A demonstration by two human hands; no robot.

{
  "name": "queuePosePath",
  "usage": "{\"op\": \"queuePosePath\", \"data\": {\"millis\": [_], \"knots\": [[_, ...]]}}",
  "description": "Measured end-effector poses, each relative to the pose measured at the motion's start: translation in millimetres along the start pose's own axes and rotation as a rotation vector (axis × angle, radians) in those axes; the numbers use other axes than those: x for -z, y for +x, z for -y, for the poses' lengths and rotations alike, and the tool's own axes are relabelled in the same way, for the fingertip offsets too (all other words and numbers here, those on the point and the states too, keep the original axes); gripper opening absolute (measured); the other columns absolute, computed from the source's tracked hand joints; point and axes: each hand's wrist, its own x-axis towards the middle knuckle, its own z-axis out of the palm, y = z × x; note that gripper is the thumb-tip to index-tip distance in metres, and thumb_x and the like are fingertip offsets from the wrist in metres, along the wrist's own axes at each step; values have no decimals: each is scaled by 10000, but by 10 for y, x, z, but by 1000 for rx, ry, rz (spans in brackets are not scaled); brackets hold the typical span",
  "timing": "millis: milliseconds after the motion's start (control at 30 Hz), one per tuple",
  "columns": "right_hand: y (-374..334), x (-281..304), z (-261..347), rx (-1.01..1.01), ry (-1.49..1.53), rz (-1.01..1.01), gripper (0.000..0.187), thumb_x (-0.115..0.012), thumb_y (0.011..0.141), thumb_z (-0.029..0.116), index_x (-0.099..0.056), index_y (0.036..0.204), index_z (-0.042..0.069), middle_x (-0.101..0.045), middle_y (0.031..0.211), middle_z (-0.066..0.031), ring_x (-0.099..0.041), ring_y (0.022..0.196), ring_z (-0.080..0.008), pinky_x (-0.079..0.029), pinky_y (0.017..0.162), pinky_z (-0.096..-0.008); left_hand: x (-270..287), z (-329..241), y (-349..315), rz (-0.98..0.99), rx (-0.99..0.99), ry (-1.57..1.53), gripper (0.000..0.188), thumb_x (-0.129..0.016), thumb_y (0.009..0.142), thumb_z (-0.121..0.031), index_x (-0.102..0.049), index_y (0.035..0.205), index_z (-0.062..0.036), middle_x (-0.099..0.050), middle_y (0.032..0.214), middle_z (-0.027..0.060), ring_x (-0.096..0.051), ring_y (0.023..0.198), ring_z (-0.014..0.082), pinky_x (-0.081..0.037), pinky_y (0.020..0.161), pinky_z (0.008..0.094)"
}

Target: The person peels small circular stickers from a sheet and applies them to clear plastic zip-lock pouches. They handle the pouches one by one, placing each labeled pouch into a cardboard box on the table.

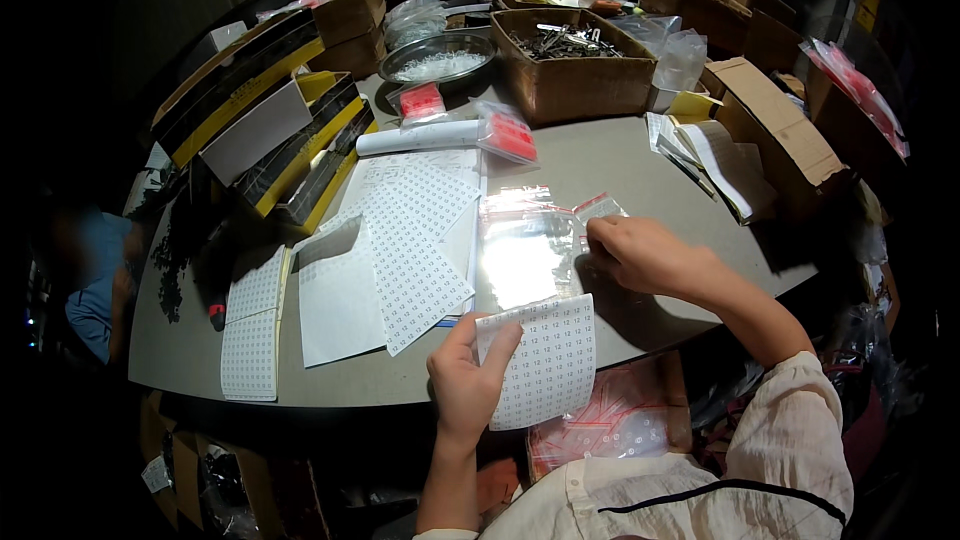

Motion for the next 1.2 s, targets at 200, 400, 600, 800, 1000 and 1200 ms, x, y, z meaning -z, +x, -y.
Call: {"op": "queuePosePath", "data": {"millis": [200, 400, 600, 800, 1000, 1200], "knots": [[261, 478, 132, -88, 259, 205, 317, -742, 875, 189, -594, 1069, -13, -669, 922, -185, -667, 847, -316, -528, 759, -406, 21, -9, 15, 17, 7, 34, 182, -711, 963, -82, -670, 1071, 57, -723, 890, 51, -620, 786, 62, -497, 697, 235], [647, 60, 157, 186, 523, 8, 198, -677, 864, 19, -590, 1041, 5, -650, 965, -138, -631, 854, -260, -522, 779, -369, -27, -28, 62, 26, -47, 43, 202, -622, 1019, -82, -644, 1180, 38, -710, 912, 48, -615, 804, 51, -479, 706, 207], [600, -229, 260, 221, 145, -221, 211, -651, 917, 38, -536, 1092, 9, -620, 1081, -210, -613, 952, -413, -499, 857, -459, 36, -101, 46, 42, 15, 52, 230, -577, 1042, -113, -673, 1215, 7, -739, 874, 84, -648, 805, 95, -516, 725, 261], [389, 25, -330, -146, 307, -18, 453, -786, 877, 197, -511, 1186, 11, -618, 1049, -195, -627, 953, -372, -509, 873, -440, 55, 11, 36, 8, -25, 27, 193, -579, 1037, -103, -674, 1149, 23, -733, 835, 78, -630, 780, 77, -507, 705, 254], [-26, 189, -487, -79, 222, -88, 416, -803, 871, 209, -552, 1154, 36, -610, 1051, -144, -624, 925, -296, -519, 828, -405, -42, -39, 64, 32, 36, 1, 142, -617, 1018, -119, -649, 1000, 18, -718, 774, 60, -588, 720, 71, -486, 652, 271], [-261, 311, 325, 307, 531, -90, 229, -729, 910, 73, -599, 1091, 21, -627, 1005, -115, -649, 894, -266, -539, 785, -377, -220, -21, 78, 33, 2, 73, 182, -651, 1011, -162, -639, 966, 14, -690, 715, 47, -547, 679, 66, -457, 607, 274]]}}
